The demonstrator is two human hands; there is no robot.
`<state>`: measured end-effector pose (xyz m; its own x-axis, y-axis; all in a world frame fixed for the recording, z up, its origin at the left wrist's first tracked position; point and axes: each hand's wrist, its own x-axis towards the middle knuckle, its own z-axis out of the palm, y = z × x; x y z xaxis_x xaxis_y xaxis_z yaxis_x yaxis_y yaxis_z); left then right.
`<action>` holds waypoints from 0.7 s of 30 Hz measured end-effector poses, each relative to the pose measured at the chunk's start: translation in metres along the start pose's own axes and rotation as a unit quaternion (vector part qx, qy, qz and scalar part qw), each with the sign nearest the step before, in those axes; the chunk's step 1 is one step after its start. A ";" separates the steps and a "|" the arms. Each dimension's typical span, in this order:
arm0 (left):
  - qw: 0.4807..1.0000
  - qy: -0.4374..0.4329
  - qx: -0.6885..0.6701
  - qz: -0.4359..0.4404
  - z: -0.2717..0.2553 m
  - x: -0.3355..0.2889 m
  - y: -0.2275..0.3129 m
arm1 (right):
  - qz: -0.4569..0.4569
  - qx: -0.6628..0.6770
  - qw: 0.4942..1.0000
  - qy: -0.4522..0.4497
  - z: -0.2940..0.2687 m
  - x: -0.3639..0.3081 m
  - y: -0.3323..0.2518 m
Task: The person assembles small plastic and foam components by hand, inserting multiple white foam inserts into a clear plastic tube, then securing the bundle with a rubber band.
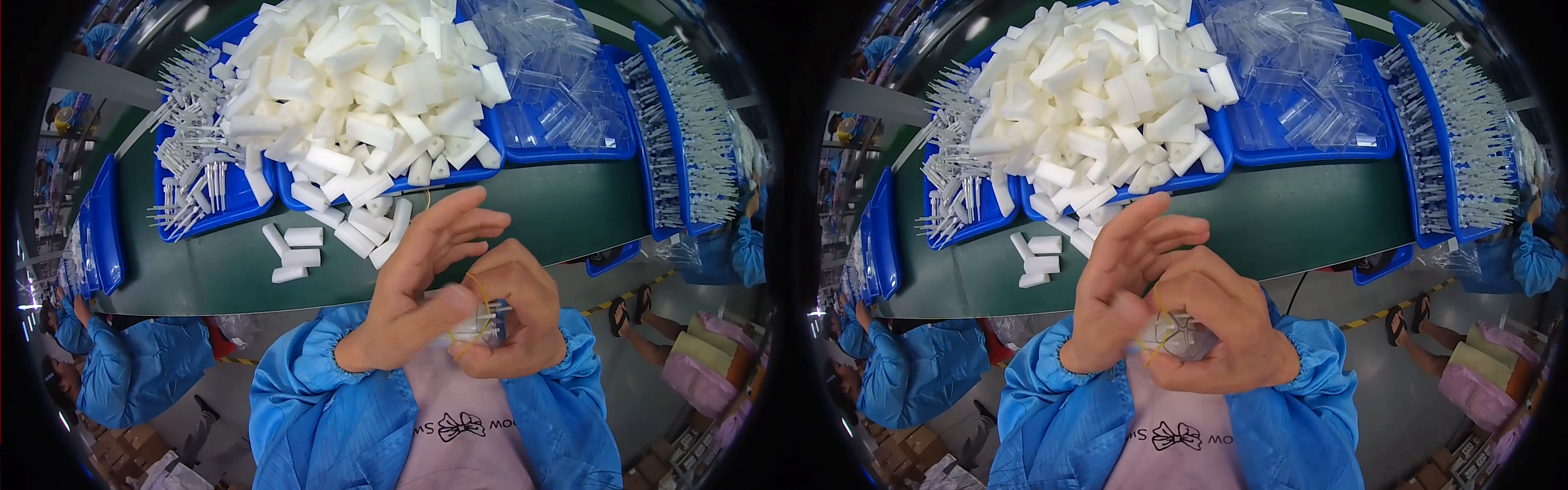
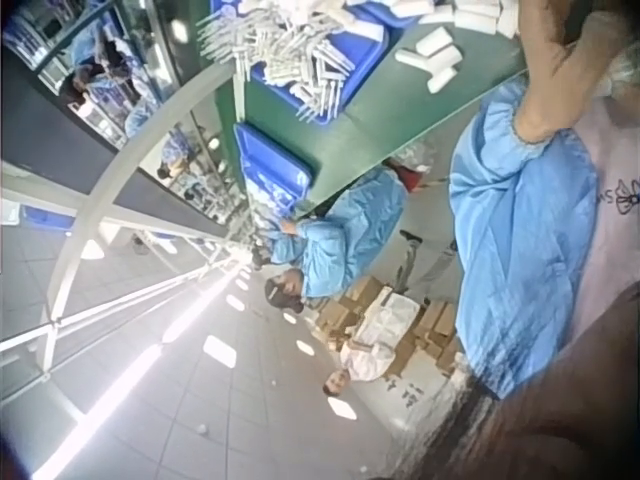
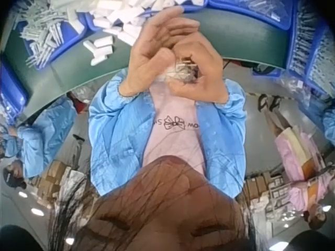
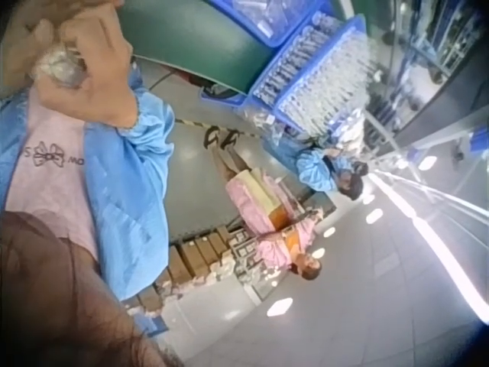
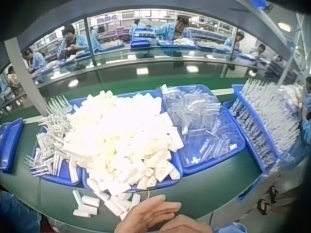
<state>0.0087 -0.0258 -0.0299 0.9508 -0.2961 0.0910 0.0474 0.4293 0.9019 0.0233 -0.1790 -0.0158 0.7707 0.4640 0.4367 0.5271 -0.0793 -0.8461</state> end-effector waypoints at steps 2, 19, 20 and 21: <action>0.999 -0.032 -0.014 0.017 -0.004 0.002 0.000 | 0.011 0.001 1.000 -0.013 -0.002 0.000 -0.001; 0.973 0.079 0.209 0.059 0.006 -0.010 0.012 | 0.164 0.243 0.951 -0.098 0.000 -0.017 -0.001; 0.973 0.079 0.208 0.057 0.006 -0.011 0.012 | 0.166 0.246 0.949 -0.103 0.000 -0.018 0.000; 0.946 0.070 0.295 0.110 0.005 -0.012 0.012 | 0.168 0.246 0.949 -0.102 -0.001 -0.016 0.000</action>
<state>-0.0038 -0.0215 -0.0185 0.9513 -0.1209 0.2837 -0.2957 -0.0967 0.9504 0.0113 -0.1875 -0.0229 0.7545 0.6500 0.0908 -0.0063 0.1456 -0.9893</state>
